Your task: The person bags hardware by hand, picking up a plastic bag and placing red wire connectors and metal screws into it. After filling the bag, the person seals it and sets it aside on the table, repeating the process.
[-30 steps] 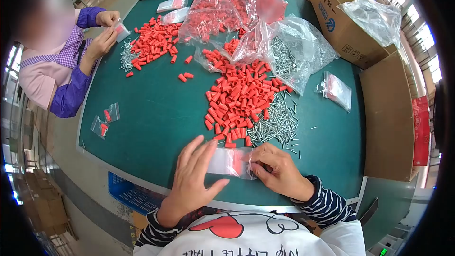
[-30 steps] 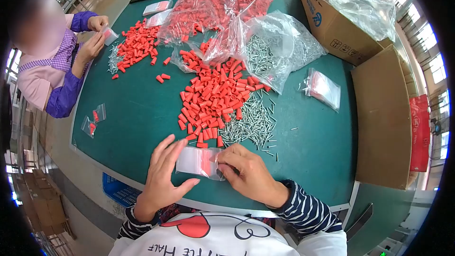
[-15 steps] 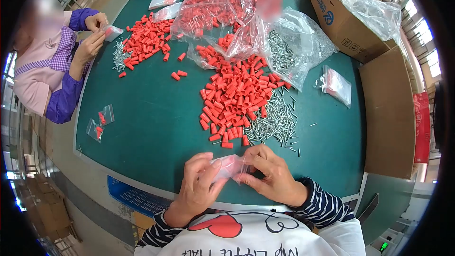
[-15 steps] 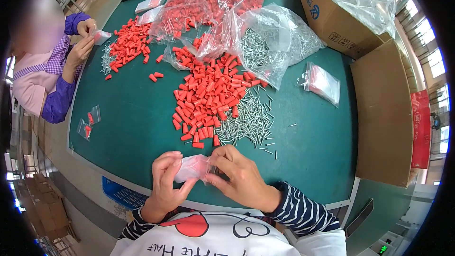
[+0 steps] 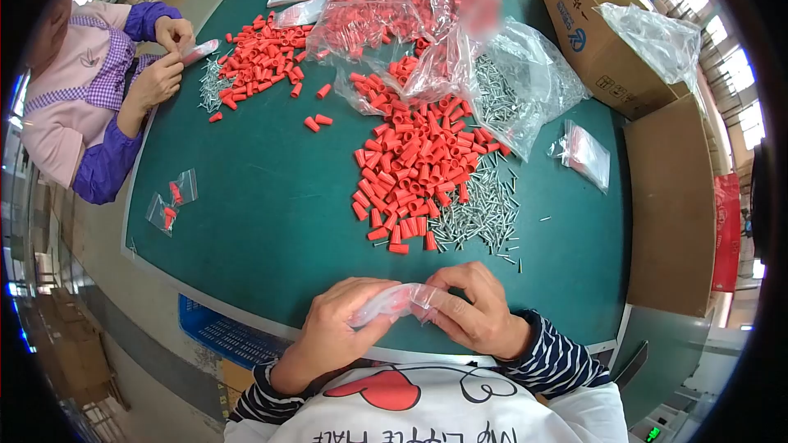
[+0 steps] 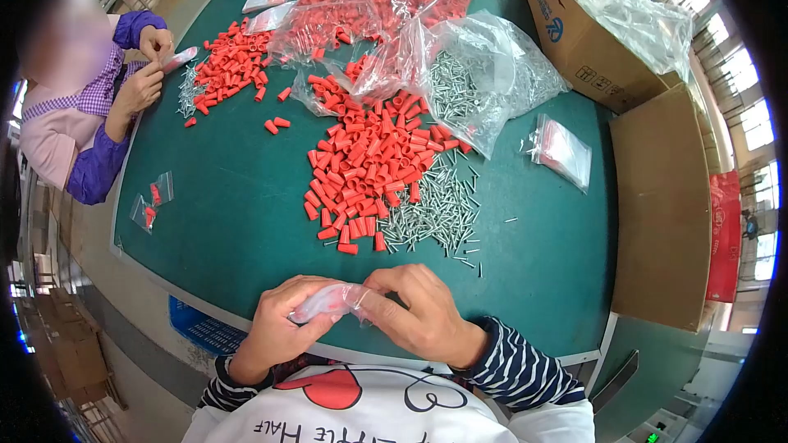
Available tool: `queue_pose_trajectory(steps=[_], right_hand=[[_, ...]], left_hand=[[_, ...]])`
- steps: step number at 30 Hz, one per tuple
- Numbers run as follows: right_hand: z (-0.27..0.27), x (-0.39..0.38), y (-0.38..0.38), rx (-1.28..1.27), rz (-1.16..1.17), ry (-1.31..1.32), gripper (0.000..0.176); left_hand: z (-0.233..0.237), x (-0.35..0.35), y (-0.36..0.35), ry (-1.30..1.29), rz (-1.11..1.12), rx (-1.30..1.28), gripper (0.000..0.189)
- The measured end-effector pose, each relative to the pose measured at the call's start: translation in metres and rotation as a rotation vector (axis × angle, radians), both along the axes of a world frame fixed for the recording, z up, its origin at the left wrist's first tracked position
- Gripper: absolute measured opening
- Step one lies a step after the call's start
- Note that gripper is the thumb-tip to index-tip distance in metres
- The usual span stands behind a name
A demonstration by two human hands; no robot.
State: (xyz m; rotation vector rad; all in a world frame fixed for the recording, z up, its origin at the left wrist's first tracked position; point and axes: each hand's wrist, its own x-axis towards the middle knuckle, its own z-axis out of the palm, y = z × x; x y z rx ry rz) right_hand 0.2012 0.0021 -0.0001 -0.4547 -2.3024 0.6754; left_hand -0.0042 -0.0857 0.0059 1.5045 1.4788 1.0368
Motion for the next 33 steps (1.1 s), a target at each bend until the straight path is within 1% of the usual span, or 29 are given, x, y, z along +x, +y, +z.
queue_pose_trajectory(steps=[3,6,9,12,15,18,21,24,27,30,33], right_hand=[[0.0,-0.002,0.0,-0.024,-0.057,-0.011,0.04],[0.0,-0.004,0.0,-0.121,-0.069,-0.017,0.035],[-0.005,-0.005,-0.004,-0.281,-0.1,0.015,0.033],[-0.003,-0.003,-0.003,-0.343,-0.036,0.023,0.033],[0.002,-0.001,0.005,-0.254,0.042,-0.047,0.032],[0.003,-0.002,0.002,-0.131,-0.029,-0.057,0.033],[0.001,-0.002,0.003,-0.066,0.003,-0.034,0.034],[-0.002,-0.002,0.002,-0.054,-0.007,-0.021,0.033],[0.006,-0.005,0.005,-0.138,-0.001,-0.121,0.032],[0.002,-0.006,0.006,-0.184,0.005,-0.146,0.031],[-0.002,-0.008,0.004,-0.287,0.055,-0.079,0.031]], left_hand=[[-0.005,0.004,-0.003,0.031,0.056,-0.001,0.033],[-0.01,0.008,-0.005,0.036,0.092,0.077,0.033],[-0.014,0.008,-0.006,0.024,0.095,0.109,0.032],[-0.016,0.008,-0.006,-0.015,0.09,0.118,0.031],[-0.021,0.011,-0.007,-0.016,0.11,0.158,0.031],[-0.021,0.015,-0.007,-0.043,0.14,0.154,0.032],[-0.019,0.015,-0.006,-0.053,0.137,0.136,0.032],[-0.022,0.017,-0.006,-0.051,0.139,0.115,0.034],[-0.022,0.015,-0.005,0.009,0.106,0.048,0.036],[-0.026,0.015,-0.004,0.048,0.068,0.087,0.039],[-0.024,0.012,-0.005,-0.088,0.007,0.018,0.045]])
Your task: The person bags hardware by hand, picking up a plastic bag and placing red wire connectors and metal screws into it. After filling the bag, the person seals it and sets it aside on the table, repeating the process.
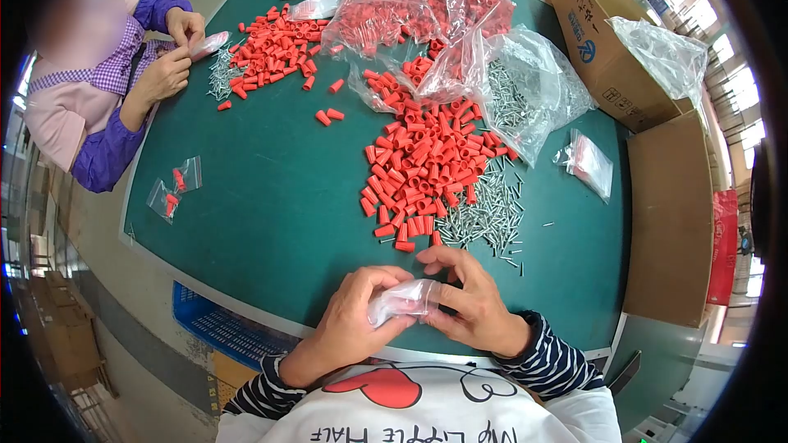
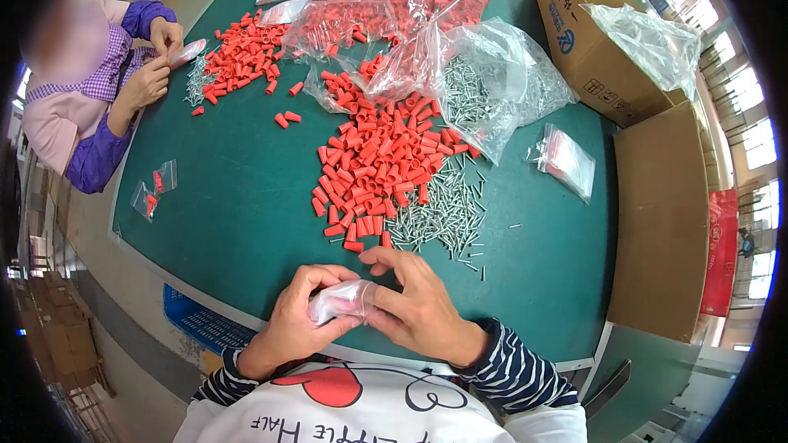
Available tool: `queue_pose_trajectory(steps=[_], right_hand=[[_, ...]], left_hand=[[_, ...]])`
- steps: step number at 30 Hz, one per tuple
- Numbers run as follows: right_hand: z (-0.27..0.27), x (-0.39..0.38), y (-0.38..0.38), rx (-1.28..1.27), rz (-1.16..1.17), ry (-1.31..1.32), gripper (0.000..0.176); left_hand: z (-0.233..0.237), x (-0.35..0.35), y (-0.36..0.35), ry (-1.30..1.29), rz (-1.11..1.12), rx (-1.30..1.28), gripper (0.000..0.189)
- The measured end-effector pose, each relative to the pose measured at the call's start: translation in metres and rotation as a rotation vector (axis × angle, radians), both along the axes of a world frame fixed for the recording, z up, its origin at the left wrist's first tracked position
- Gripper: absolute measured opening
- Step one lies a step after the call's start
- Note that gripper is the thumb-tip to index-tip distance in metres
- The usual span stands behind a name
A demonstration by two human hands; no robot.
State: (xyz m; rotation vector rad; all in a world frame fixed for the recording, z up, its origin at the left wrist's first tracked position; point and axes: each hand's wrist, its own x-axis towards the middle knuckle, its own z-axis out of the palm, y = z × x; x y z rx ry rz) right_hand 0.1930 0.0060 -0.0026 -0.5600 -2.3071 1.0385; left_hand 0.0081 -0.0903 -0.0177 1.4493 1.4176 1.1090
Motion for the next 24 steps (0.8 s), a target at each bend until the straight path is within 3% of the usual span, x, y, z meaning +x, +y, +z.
queue_pose_trajectory(steps=[6,9,13,16,19,24], right_hand=[[0.0,-0.014,-0.001,0.09,-0.044,-0.011,0.03],[0.001,-0.011,0.001,0.055,-0.007,0.041,0.031],[0.001,-0.008,0.002,0.07,-0.03,0.118,0.032],[0.005,-0.007,0.001,0.124,-0.08,0.138,0.032],[0.009,-0.006,0.0,0.192,-0.098,0.1,0.033],[0.01,-0.007,0.002,0.179,-0.034,0.066,0.033]], left_hand=[[0.011,-0.006,0.001,0.065,-0.096,0.038,0.073],[0.02,-0.016,0.001,-0.37,-0.096,-0.152,0.06],[0.021,-0.024,0.007,-0.346,-0.138,-0.155,0.039],[0.035,-0.026,0.011,-0.316,-0.178,-0.312,0.037],[0.024,-0.022,0.011,-0.342,-0.176,-0.177,0.034],[0.016,-0.013,0.004,-0.422,-0.133,-0.175,0.029]])
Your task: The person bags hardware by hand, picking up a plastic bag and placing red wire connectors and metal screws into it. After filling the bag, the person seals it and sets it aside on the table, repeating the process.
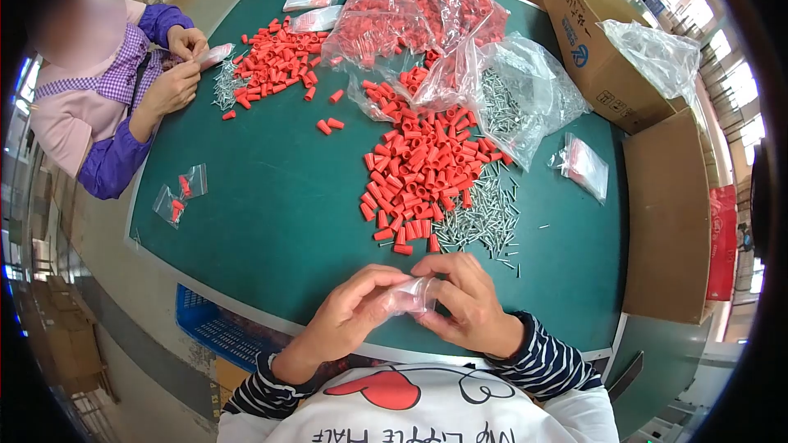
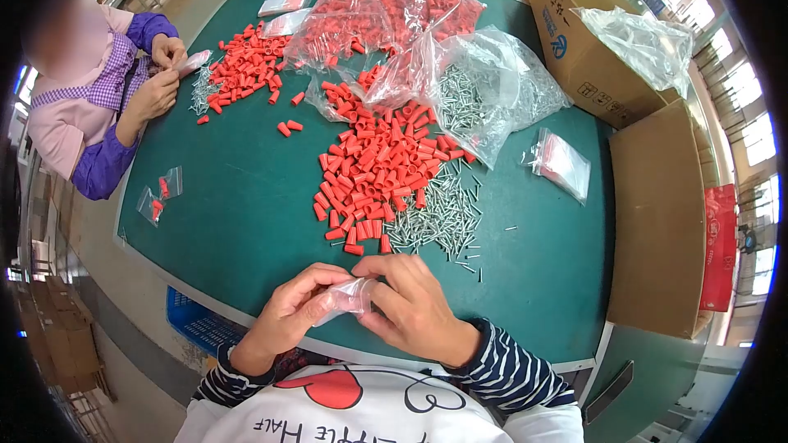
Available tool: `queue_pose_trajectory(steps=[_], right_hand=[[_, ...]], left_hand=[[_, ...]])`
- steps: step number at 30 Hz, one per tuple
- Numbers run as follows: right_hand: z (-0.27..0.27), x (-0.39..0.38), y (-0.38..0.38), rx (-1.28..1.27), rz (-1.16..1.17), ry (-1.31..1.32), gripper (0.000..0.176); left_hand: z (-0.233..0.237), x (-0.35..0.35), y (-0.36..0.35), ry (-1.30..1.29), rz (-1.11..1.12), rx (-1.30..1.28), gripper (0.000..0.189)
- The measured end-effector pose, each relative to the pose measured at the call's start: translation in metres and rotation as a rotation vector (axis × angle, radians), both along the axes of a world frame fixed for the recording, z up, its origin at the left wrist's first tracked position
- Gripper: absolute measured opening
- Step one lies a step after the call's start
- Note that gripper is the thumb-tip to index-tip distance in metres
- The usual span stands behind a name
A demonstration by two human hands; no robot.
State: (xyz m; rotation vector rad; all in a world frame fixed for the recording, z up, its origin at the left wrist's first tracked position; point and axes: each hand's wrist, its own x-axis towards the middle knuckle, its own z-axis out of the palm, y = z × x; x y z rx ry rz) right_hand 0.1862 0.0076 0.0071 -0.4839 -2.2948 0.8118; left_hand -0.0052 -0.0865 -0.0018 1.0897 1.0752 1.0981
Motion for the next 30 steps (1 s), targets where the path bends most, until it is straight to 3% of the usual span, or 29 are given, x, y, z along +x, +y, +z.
queue_pose_trajectory(steps=[3,12,22,25,28,30], right_hand=[[-0.004,0.001,0.0,-0.022,0.059,-0.007,0.031],[-0.006,0.003,-0.003,0.175,-0.11,0.025,0.032],[-0.007,0.0,0.0,0.051,0.032,0.038,0.031],[-0.007,0.001,-0.001,0.048,0.035,0.072,0.032],[-0.007,0.001,-0.001,0.028,0.037,0.112,0.033],[-0.005,0.002,-0.001,0.025,0.015,0.126,0.034]], left_hand=[[-0.002,0.001,-0.001,-0.091,0.032,-0.065,0.028],[0.001,0.0,0.002,-0.235,0.11,-0.227,0.024],[-0.004,-0.003,0.002,-0.26,0.061,-0.225,0.031],[0.006,-0.007,0.01,-0.221,0.015,-0.145,0.04],[0.009,-0.008,0.018,0.047,-0.131,-0.044,0.05],[0.019,-0.009,0.023,0.066,-0.193,-0.074,0.049]])
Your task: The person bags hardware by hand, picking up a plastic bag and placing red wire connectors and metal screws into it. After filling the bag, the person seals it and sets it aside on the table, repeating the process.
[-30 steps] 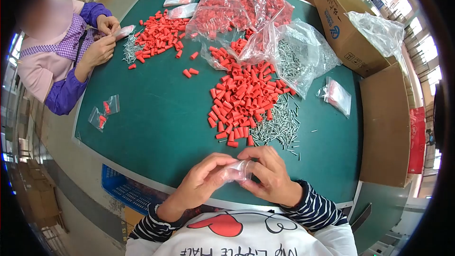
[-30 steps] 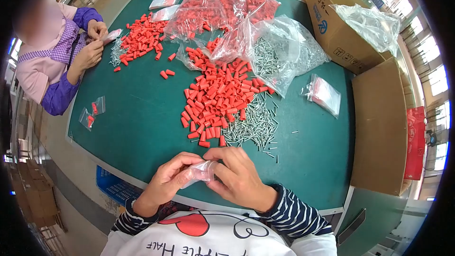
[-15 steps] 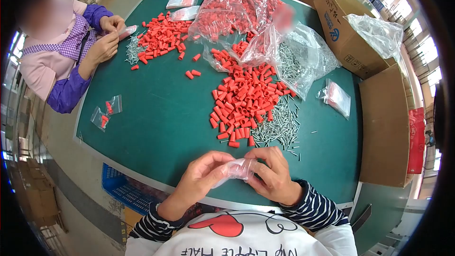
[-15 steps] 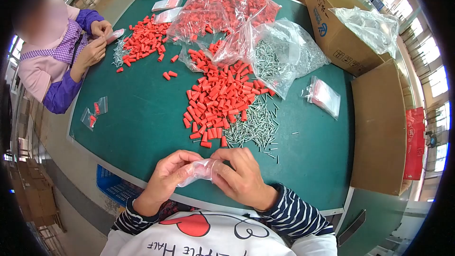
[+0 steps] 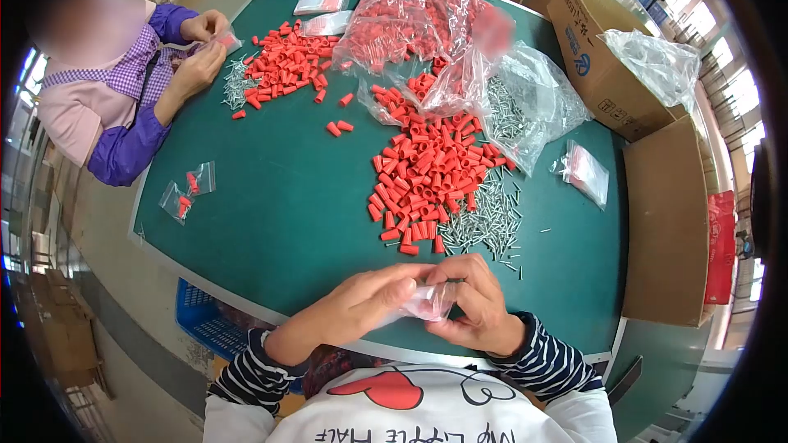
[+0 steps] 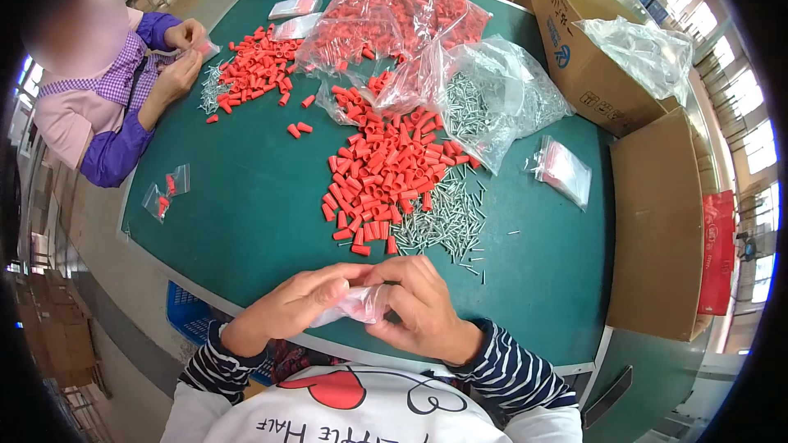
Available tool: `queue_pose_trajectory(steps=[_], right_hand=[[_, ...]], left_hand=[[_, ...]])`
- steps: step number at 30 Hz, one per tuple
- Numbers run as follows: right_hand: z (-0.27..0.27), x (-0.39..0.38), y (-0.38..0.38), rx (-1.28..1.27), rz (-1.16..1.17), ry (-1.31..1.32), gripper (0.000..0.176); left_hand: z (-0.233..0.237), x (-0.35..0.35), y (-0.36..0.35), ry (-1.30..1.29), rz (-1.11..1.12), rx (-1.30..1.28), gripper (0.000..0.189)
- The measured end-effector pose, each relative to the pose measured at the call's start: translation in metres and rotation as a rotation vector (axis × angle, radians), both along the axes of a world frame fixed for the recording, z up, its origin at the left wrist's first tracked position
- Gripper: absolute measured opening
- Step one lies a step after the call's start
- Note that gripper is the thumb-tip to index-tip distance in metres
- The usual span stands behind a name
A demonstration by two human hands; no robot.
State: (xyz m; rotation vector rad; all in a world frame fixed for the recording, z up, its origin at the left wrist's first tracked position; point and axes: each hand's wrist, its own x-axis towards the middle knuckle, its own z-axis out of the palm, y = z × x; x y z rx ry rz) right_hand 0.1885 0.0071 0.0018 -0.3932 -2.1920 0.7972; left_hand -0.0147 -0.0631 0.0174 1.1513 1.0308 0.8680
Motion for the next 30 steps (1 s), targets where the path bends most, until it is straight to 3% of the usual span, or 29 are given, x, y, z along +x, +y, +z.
queue_pose_trajectory(steps=[3,6,10,12,16,19,25,30], right_hand=[[0.004,0.004,0.0,-0.043,-0.045,-0.004,0.033],[0.005,0.013,-0.006,-0.344,-0.091,0.057,0.028],[0.005,0.027,-0.001,-0.509,-0.136,0.118,0.022],[0.008,0.034,0.004,-0.518,-0.19,0.115,0.02],[0.008,0.04,0.011,-0.536,-0.086,0.053,0.018],[0.011,0.044,0.011,-0.723,-0.115,0.037,0.018],[0.009,0.051,0.017,-0.747,-0.115,-0.066,0.019],[0.019,0.05,0.02,-0.56,-0.048,-0.119,0.019]], left_hand=[[-0.002,0.004,0.002,0.013,-0.018,-0.01,0.049],[-0.001,0.009,0.007,0.036,-0.029,-0.006,0.05],[-0.007,0.006,0.01,0.05,-0.037,-0.087,0.057],[-0.006,0.007,0.011,0.003,0.002,-0.132,0.058],[-0.008,0.011,0.013,-0.189,-0.023,-0.26,0.069],[-0.008,0.018,0.011,-0.343,-0.052,-0.316,0.058],[-0.006,0.023,0.012,-0.192,-0.142,-0.206,0.053],[0.0,0.024,0.014,0.081,-0.172,-0.125,0.055]])
